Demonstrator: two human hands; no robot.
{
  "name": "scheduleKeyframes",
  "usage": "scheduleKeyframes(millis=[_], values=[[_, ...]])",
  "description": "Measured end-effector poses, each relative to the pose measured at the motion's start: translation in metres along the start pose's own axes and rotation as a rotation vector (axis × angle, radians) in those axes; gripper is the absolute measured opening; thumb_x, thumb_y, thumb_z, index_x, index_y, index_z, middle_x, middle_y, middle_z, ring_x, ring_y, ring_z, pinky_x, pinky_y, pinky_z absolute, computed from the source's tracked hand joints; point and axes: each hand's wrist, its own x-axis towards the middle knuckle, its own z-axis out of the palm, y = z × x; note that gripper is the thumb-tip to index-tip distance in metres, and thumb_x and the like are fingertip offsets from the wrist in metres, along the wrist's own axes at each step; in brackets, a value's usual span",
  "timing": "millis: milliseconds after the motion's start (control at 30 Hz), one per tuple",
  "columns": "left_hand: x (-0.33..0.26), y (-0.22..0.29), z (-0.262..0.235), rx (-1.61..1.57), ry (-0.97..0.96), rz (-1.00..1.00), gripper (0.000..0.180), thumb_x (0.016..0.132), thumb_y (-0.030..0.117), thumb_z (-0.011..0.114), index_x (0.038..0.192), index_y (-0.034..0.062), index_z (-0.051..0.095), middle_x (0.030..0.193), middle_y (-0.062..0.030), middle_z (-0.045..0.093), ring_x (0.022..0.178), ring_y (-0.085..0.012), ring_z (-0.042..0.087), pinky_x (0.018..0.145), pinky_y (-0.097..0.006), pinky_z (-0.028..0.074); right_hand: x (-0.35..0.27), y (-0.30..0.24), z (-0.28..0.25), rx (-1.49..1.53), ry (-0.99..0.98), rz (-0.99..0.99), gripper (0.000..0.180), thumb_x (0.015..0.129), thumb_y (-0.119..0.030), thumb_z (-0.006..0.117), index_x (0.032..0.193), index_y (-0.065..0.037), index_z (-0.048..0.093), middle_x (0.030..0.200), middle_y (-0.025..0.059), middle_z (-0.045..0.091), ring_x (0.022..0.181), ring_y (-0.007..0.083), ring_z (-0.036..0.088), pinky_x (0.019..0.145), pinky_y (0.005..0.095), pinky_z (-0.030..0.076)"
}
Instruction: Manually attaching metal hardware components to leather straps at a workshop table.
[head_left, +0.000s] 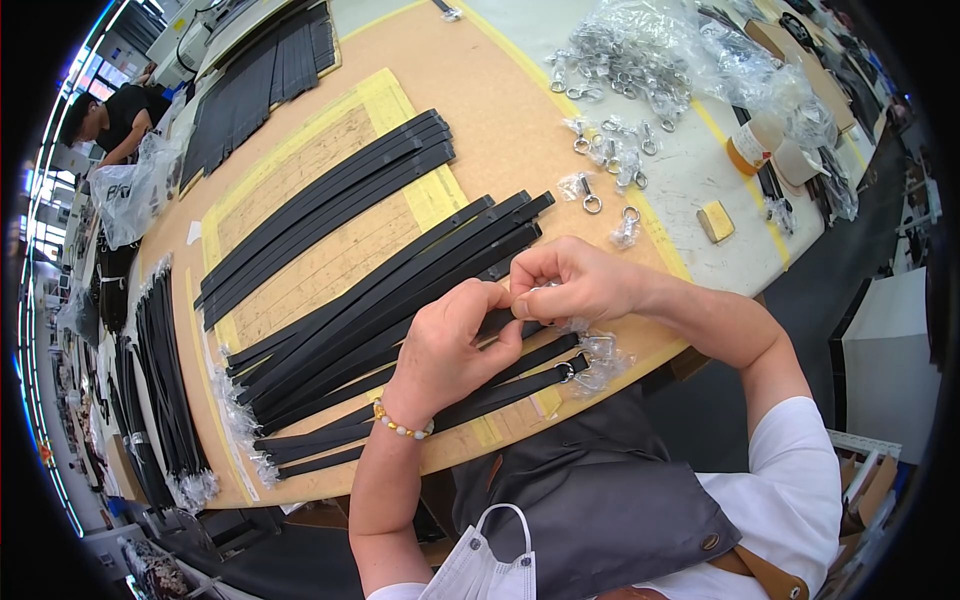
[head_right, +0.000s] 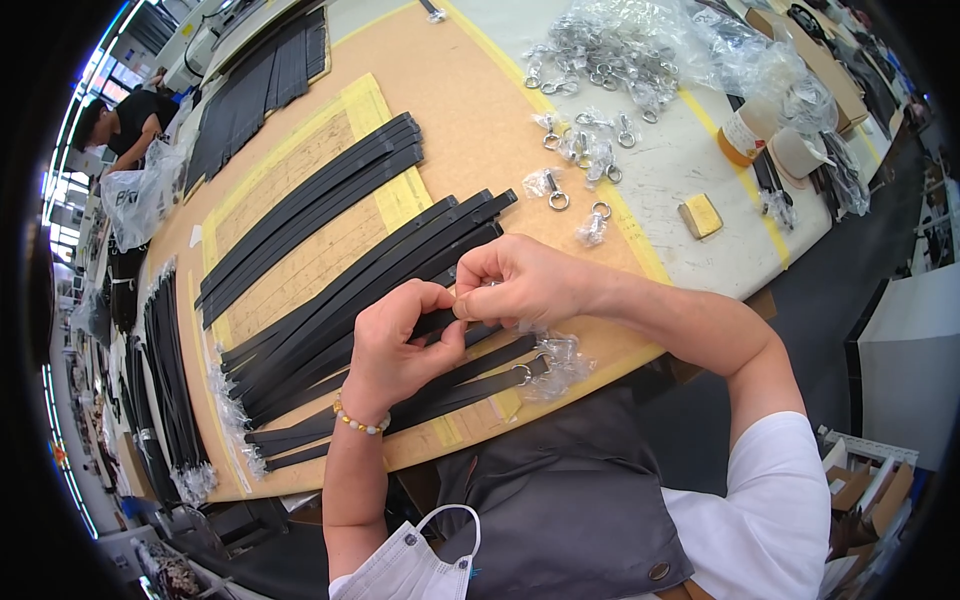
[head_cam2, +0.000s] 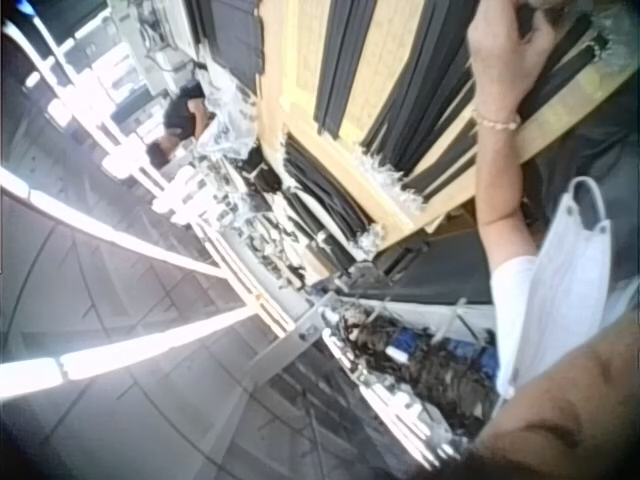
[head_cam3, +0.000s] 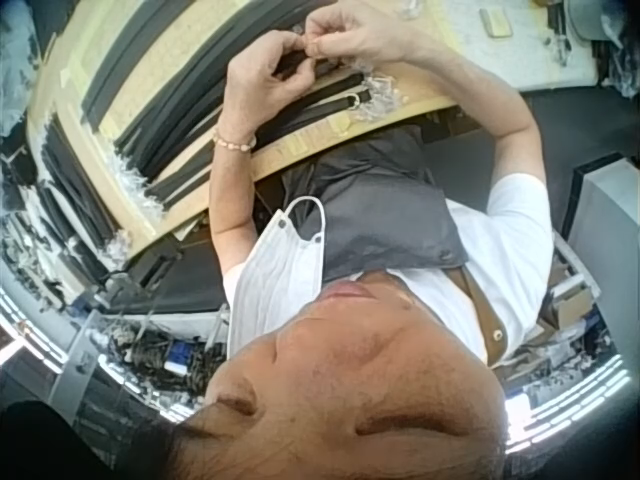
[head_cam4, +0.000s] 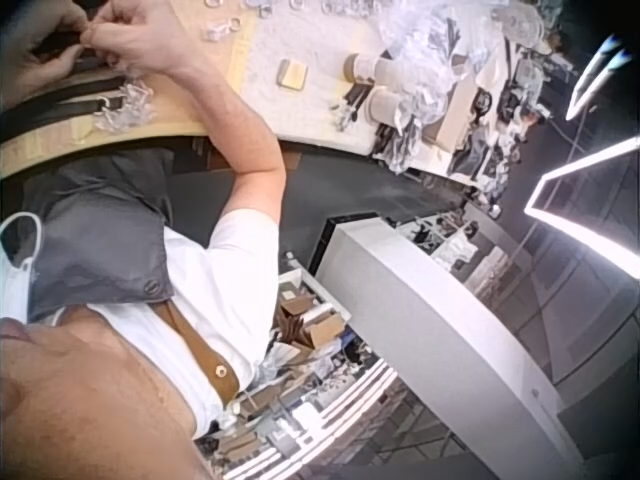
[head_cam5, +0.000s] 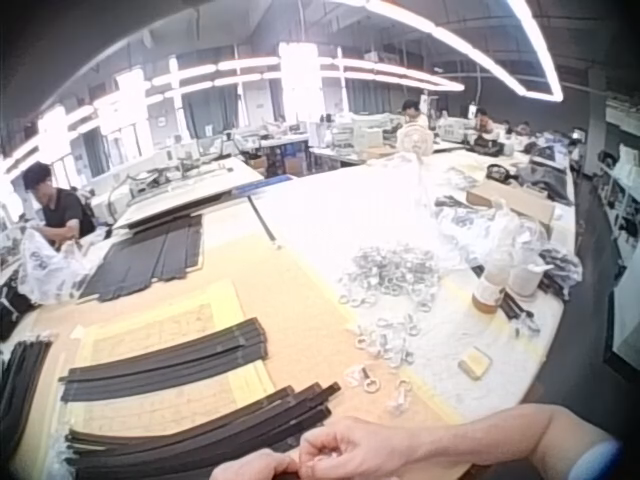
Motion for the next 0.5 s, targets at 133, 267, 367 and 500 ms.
scheduleKeyframes(millis=[133, 267, 367, 500], values=[[0.001, 0.001, 0.002, -0.017, 0.034, 0.049, 0.024, 0.069, 0.003, 0.08, 0.089, 0.0049, 0.066, 0.076, -0.0059, 0.065, 0.063, -0.017, 0.063, 0.056, -0.026, 0.05, 0.002, 0.003, -0.007, 0.085, -0.121, 0.01, 0.022, 0.093, -0.027, 0.072, 0.09, -0.006, 0.066, 0.078, -0.001, 0.064, 0.067, 0.0059, 0.059, 0.061, 0.0221, 0.048], [0.001, 0.001, 0.001, 0.023, 0.072, 0.11, 0.024, 0.068, 0.003, 0.079, 0.087, 0.005, 0.065, 0.074, -0.0064, 0.064, 0.061, -0.0191, 0.062, 0.056, -0.027, 0.05, 0.001, -0.003, -0.012, 0.097, -0.196, 0.017, 0.028, 0.096, -0.032, 0.072, 0.093, -0.005, 0.066, 0.08, -0.0002, 0.065, 0.069, 0.0065, 0.061, 0.064, 0.0224, 0.05], [0.0, 0.001, 0.0, 0.039, 0.075, 0.109, 0.024, 0.068, 0.003, 0.079, 0.087, 0.0052, 0.065, 0.074, -0.0065, 0.064, 0.06, -0.0195, 0.062, 0.056, -0.027, 0.05, -0.002, -0.007, -0.015, 0.038, -0.204, 0.054, 0.031, 0.098, -0.036, 0.07, 0.092, -0.005, 0.066, 0.081, 0.0003, 0.066, 0.07, 0.0069, 0.062, 0.066, 0.0226, 0.051], [-0.001, 0.002, 0.003, 0.022, 0.063, 0.112, 0.025, 0.068, 0.002, 0.079, 0.088, 0.0053, 0.065, 0.073, -0.0067, 0.063, 0.06, -0.0196, 0.062, 0.055, -0.027, 0.05, 0.001, 0.001, -0.019, -0.085, -0.273, 0.072, 0.033, 0.099, -0.038, 0.068, 0.092, -0.006, 0.067, 0.083, -0.0005, 0.065, 0.07, 0.0055, 0.059, 0.066, 0.0222, 0.049]])
